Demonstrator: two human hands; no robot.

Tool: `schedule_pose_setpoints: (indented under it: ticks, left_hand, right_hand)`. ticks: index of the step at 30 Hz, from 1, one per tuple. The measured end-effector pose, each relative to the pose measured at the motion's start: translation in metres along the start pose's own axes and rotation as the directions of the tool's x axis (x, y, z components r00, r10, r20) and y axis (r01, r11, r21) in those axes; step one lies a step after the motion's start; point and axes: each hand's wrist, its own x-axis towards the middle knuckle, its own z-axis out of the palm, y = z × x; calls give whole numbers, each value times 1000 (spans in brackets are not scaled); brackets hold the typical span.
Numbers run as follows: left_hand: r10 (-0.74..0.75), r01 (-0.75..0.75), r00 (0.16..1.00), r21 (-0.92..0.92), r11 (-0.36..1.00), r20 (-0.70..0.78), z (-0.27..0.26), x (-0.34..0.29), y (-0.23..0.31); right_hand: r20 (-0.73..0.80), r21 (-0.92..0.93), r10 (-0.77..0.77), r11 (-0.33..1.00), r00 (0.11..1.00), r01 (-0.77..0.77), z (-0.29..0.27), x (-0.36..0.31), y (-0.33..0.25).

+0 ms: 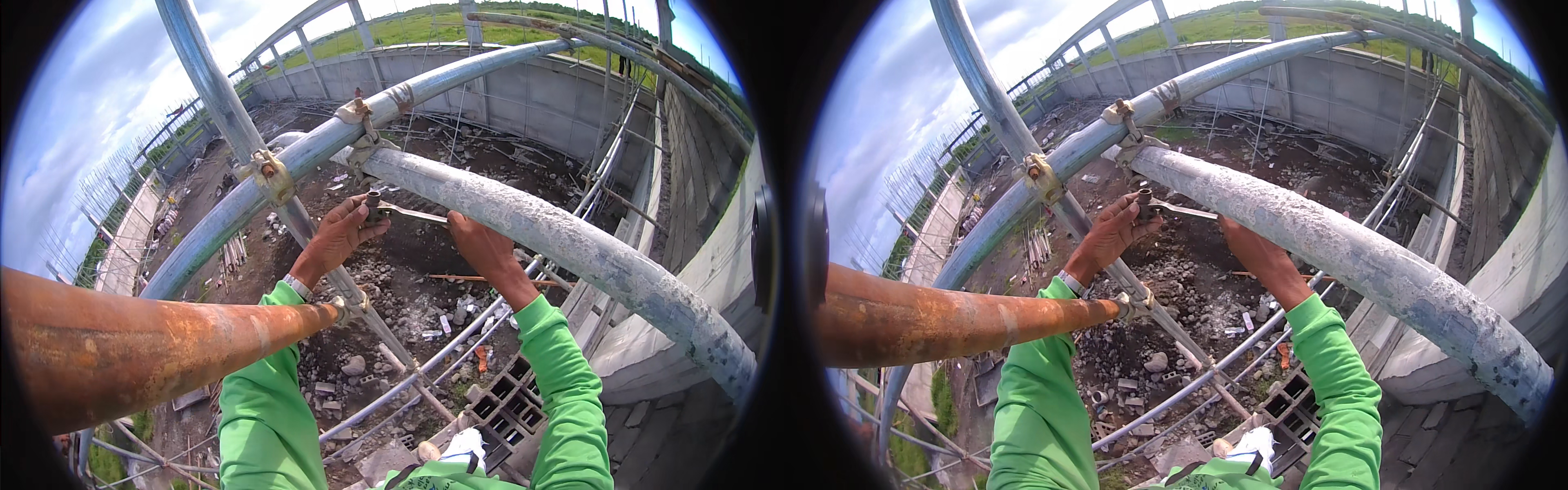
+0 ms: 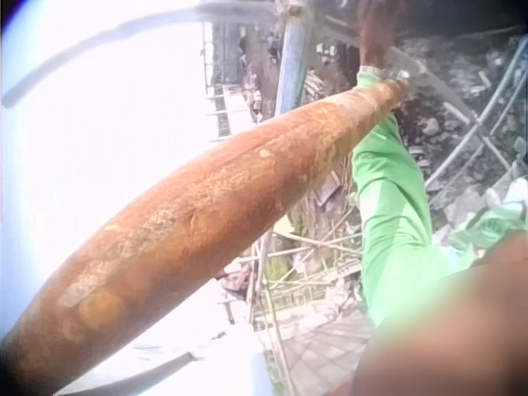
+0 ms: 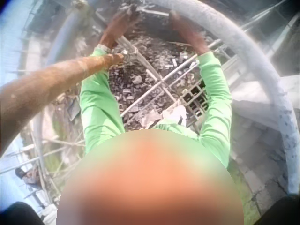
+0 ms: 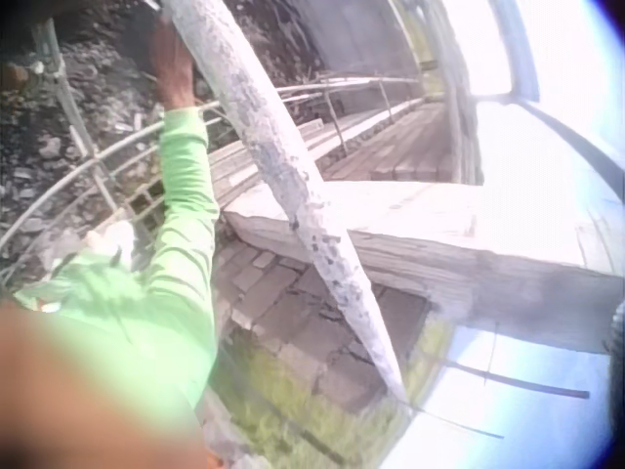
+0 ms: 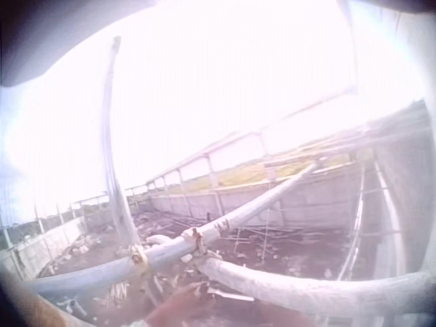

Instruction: The person assembles a metal scaffolding structure at a construction site. They position metal poles, insert connecting clips, and tighten them using a wrench. The person repeats this process for multiple joints to secure the framework.

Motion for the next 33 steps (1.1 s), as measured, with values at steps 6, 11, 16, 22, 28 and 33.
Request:
schedule_pose_setpoints:
  ticks: [6,11,16,22,28,33]
  left_hand:
    - [61,-38,989,-166,985,134,-9,5,-7]
    - [79,-44,980,-190,981,181,-13,8,-4]
    - [74,-43,985,-197,980,154,-18,16,-4]
    - [32,19,988,-321,947,151,-23,17,-8]
    - [95,-35,973,-275,961,209,-19,17,-7]
    - [166,-160,982,-77,984,84,-10,17,-8]
  right_hand:
    - [143,-81,167,984,976,-156,-128,9,-96]
    - [286,-284,156,956,945,-72,-165,44,-139]
    - [333,-456,209,889,919,-36,-177,60,-180]
    - [373,-802,246,570,894,178,-163,62,-226]
    - [267,-638,218,770,939,2,-161,48,-209]
    - [109,-393,124,917,986,-71,-143,17,-143]
